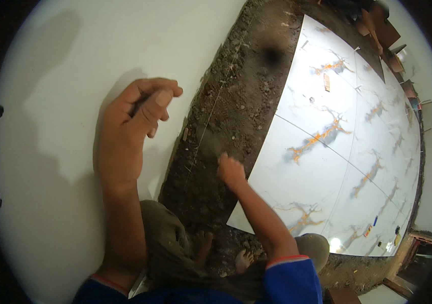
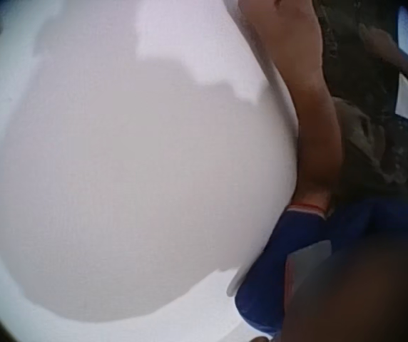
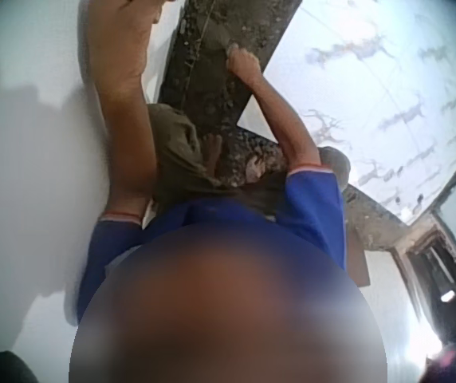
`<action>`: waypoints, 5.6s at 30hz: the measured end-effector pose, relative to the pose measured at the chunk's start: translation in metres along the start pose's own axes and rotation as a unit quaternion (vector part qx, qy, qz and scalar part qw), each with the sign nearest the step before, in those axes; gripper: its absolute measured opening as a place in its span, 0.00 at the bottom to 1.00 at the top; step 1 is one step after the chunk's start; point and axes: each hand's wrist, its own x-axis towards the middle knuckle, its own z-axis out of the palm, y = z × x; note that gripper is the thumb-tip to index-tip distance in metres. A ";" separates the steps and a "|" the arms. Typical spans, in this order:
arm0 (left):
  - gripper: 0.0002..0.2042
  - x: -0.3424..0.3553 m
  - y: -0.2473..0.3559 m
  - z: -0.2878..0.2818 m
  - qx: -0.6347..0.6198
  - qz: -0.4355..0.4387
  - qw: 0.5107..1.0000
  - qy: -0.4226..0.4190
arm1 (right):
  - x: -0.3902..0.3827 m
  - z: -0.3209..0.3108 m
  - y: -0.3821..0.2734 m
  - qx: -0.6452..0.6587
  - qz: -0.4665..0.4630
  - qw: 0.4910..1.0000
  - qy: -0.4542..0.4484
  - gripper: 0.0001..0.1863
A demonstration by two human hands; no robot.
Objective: The person spreads cement on the floor using a trowel and places large white marble-patterned tiles. They adjust the tiles and continue spreading cement to prepare for additional placement.
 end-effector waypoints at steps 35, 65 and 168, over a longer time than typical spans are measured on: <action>0.18 -0.144 0.080 -0.070 0.548 0.409 0.693 0.229 | -0.042 -0.012 0.008 0.250 0.084 0.964 -0.041 0.24; 0.33 0.322 -0.322 0.263 0.499 0.056 0.828 -0.251 | -0.009 -0.084 0.062 0.660 0.158 0.714 0.170 0.27; 0.31 0.453 -0.425 0.338 -0.006 -0.062 0.996 0.059 | 0.257 -0.196 0.114 0.144 0.235 0.941 0.197 0.37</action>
